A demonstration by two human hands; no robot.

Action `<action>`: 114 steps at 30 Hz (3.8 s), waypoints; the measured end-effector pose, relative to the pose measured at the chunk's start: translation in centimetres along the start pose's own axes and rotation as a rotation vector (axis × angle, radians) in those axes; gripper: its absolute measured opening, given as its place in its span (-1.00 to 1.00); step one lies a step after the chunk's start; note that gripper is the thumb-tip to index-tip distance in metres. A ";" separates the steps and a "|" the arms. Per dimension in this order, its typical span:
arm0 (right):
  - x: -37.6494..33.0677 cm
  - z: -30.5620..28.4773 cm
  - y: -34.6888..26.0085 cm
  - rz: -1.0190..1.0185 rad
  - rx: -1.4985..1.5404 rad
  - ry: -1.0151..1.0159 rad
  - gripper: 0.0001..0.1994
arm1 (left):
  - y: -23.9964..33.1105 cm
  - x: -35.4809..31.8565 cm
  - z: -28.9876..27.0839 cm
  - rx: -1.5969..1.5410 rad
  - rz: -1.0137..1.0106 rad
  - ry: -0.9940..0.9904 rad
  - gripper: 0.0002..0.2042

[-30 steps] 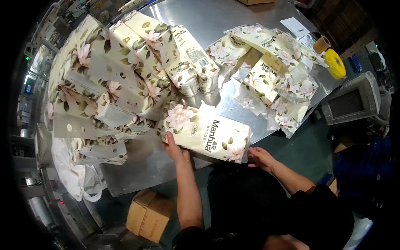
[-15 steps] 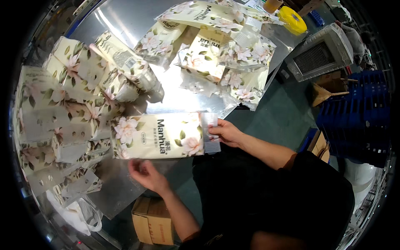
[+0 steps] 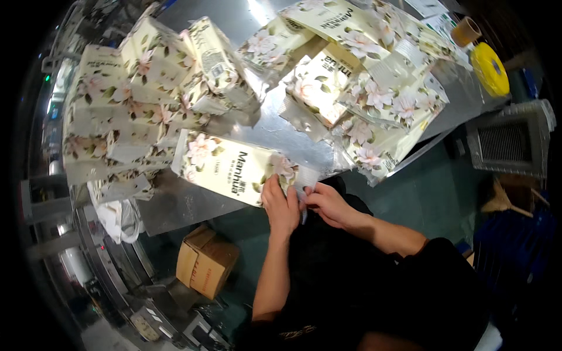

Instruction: The person places a stack of paper onto a conveyor belt and then wraps other stacks into floral-patterned packaging by hand on a metal table.

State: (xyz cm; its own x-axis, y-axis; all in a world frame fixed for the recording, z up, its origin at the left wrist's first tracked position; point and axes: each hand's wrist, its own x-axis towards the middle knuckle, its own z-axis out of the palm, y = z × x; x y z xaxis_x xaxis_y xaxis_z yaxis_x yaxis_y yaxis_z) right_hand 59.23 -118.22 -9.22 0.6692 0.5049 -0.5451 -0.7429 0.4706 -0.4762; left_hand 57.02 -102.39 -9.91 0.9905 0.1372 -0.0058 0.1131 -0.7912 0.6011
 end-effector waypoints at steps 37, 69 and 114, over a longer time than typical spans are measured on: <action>0.1 5.1 -6.2 -0.201 -1.562 -0.007 -0.53 | -2.0 2.8 -9.7 -0.857 0.128 -0.682 -0.69; 6.6 12.6 3.1 -0.500 -0.864 0.381 -0.16 | -26.0 9.8 -25.1 -0.630 -0.156 -0.207 -0.43; 6.1 7.1 1.2 -0.168 -0.944 0.311 -0.40 | -35.9 2.3 -19.6 -1.109 -0.384 0.136 -0.47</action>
State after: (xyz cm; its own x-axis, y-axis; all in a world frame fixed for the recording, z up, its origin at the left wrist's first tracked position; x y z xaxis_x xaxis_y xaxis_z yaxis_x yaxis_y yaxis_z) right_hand 62.57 -109.44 -8.21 0.8327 0.2096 -0.5125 -0.4387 -0.3151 -0.8416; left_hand 53.68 -62.00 -15.84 0.8821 0.3689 -0.2928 0.2061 0.2566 0.9443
